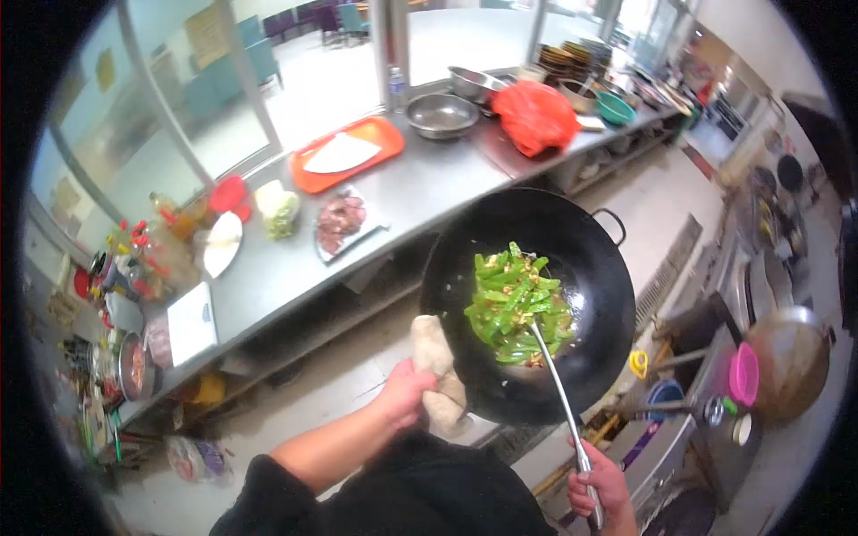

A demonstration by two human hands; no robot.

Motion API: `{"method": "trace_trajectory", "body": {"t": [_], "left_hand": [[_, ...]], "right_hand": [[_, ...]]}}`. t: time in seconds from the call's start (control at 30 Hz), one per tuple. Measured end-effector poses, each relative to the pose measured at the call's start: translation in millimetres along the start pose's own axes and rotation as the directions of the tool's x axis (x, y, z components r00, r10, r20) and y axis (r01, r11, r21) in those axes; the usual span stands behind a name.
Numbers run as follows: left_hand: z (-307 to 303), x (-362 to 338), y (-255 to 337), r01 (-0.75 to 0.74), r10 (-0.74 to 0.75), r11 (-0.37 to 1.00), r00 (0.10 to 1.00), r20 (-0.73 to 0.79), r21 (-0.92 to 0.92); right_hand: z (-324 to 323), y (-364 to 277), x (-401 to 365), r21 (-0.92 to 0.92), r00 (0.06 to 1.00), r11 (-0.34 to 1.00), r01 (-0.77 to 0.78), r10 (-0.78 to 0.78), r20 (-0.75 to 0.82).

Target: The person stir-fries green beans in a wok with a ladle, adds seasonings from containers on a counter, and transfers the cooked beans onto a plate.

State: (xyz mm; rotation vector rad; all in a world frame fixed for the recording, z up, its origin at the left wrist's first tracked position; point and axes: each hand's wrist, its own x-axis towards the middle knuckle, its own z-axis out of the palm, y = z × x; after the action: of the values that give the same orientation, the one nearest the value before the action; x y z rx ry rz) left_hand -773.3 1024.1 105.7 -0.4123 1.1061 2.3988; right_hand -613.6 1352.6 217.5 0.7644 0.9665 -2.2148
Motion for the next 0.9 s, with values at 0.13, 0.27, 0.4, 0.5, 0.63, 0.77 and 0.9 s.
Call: {"method": "trace_trajectory", "body": {"t": [0.13,0.27,0.4,0.5,0.63,0.77,0.9], "left_hand": [[-30.0,-10.4,68.8,-0.155,0.148,0.987,0.979,-0.144,-0.036],[-45.3,-16.1,117.5,-0.288,0.252,0.955,0.916,-0.312,-0.073],[-67.0,-3.2,144.2,-0.438,0.328,0.889,0.810,-0.486,-0.130],[-72.9,15.3,148.0,-0.549,0.389,0.829,0.705,-0.592,-0.109],[-60.0,45.1,151.5,-0.706,0.441,0.707,0.484,-0.756,-0.039],[-32.8,74.1,130.0,-0.783,0.385,0.622,0.281,-0.879,0.022],[14.7,99.3,108.1,-0.847,0.280,0.514,0.012,-0.960,0.139]], "right_hand": [[44.7,-58.3,64.2,-0.041,0.984,0.993,-0.114,0.118,0.133],[110.6,-125.6,107.5,-0.036,0.949,0.974,-0.226,0.228,0.216],[179.4,-195.3,166.0,-0.190,0.891,0.931,-0.310,0.355,0.284],[216.5,-258.0,217.7,-0.125,0.807,0.904,-0.408,0.421,0.413],[269.3,-343.7,301.2,-0.178,0.662,0.861,-0.477,0.485,0.572],[326.3,-433.6,390.5,-0.452,0.661,0.813,-0.367,0.570,0.489],[372.5,-488.3,473.1,-0.686,0.710,0.700,-0.196,0.584,0.393]]}}
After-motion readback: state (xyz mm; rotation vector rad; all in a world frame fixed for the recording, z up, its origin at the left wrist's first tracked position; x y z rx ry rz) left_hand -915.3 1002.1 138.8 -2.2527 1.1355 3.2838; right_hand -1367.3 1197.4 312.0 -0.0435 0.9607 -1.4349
